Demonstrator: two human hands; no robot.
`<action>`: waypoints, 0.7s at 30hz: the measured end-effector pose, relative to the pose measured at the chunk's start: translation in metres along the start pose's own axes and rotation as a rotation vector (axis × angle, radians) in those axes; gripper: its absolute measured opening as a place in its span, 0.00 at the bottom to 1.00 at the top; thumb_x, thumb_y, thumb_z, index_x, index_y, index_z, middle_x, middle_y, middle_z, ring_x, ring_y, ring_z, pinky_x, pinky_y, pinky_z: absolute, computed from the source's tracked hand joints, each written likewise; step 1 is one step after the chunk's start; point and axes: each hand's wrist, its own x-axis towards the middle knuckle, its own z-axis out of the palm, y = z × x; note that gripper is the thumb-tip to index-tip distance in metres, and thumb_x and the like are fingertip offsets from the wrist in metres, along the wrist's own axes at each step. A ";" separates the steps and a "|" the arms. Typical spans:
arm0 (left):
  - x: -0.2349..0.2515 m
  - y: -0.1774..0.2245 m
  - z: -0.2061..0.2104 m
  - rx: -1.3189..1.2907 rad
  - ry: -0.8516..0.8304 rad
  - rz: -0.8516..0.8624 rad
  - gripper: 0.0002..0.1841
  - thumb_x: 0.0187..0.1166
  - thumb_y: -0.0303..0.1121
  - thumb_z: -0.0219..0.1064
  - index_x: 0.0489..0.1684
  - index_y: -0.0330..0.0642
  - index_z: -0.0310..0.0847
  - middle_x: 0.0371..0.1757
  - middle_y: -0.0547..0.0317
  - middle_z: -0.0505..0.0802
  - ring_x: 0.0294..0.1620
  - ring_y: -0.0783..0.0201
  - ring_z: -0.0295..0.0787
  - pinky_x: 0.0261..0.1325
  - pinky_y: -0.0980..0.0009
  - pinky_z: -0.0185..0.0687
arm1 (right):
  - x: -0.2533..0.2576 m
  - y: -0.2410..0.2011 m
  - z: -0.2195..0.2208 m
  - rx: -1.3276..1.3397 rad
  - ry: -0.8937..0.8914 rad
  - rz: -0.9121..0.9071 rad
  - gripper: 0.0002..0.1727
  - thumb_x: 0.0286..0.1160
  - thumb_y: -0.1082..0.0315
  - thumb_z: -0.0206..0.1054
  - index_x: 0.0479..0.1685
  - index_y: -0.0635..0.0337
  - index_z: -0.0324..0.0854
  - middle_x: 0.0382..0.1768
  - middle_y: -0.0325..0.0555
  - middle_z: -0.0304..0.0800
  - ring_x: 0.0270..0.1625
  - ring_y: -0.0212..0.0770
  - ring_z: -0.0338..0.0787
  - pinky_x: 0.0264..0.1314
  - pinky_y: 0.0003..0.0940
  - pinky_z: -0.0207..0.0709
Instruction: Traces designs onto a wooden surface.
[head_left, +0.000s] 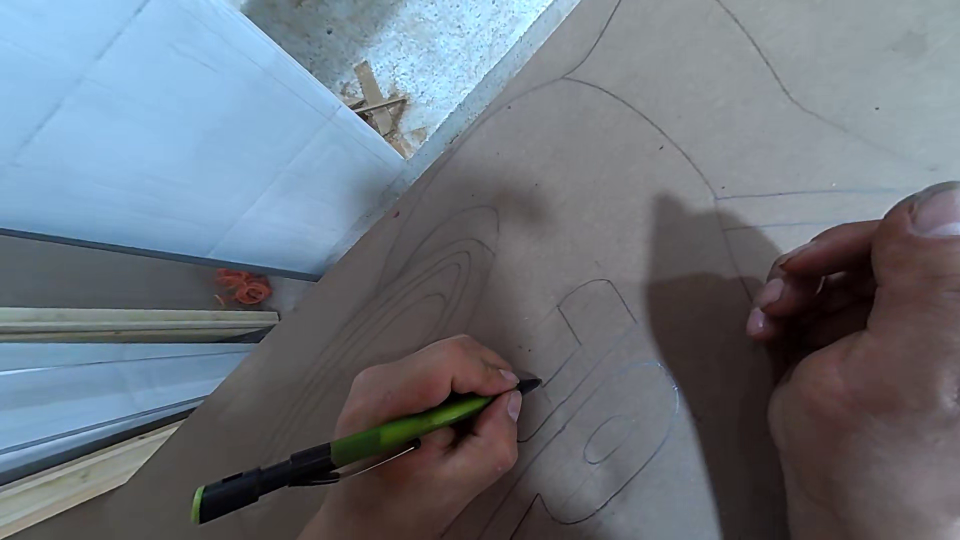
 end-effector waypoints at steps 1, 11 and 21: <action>0.000 0.000 0.000 0.003 0.001 -0.001 0.03 0.72 0.32 0.74 0.36 0.51 0.87 0.35 0.70 0.93 0.32 0.74 0.91 0.32 0.81 0.89 | 0.000 0.000 0.000 -0.004 -0.002 0.001 0.21 0.97 0.55 0.48 0.36 0.50 0.83 0.23 0.28 0.83 0.21 0.27 0.84 0.21 0.21 0.82; 0.000 0.001 0.003 -0.003 0.035 -0.005 0.03 0.72 0.31 0.74 0.36 0.51 0.87 0.35 0.70 0.93 0.31 0.75 0.90 0.31 0.82 0.89 | 0.000 0.001 0.000 0.001 0.007 0.003 0.21 0.96 0.55 0.48 0.36 0.50 0.83 0.23 0.28 0.83 0.21 0.27 0.84 0.21 0.21 0.82; 0.000 0.004 0.005 0.021 0.076 -0.047 0.03 0.71 0.32 0.74 0.35 0.52 0.85 0.33 0.70 0.93 0.27 0.75 0.89 0.26 0.82 0.87 | 0.000 0.002 0.000 -0.002 0.006 -0.013 0.21 0.97 0.57 0.48 0.37 0.51 0.83 0.24 0.28 0.84 0.21 0.27 0.85 0.22 0.21 0.83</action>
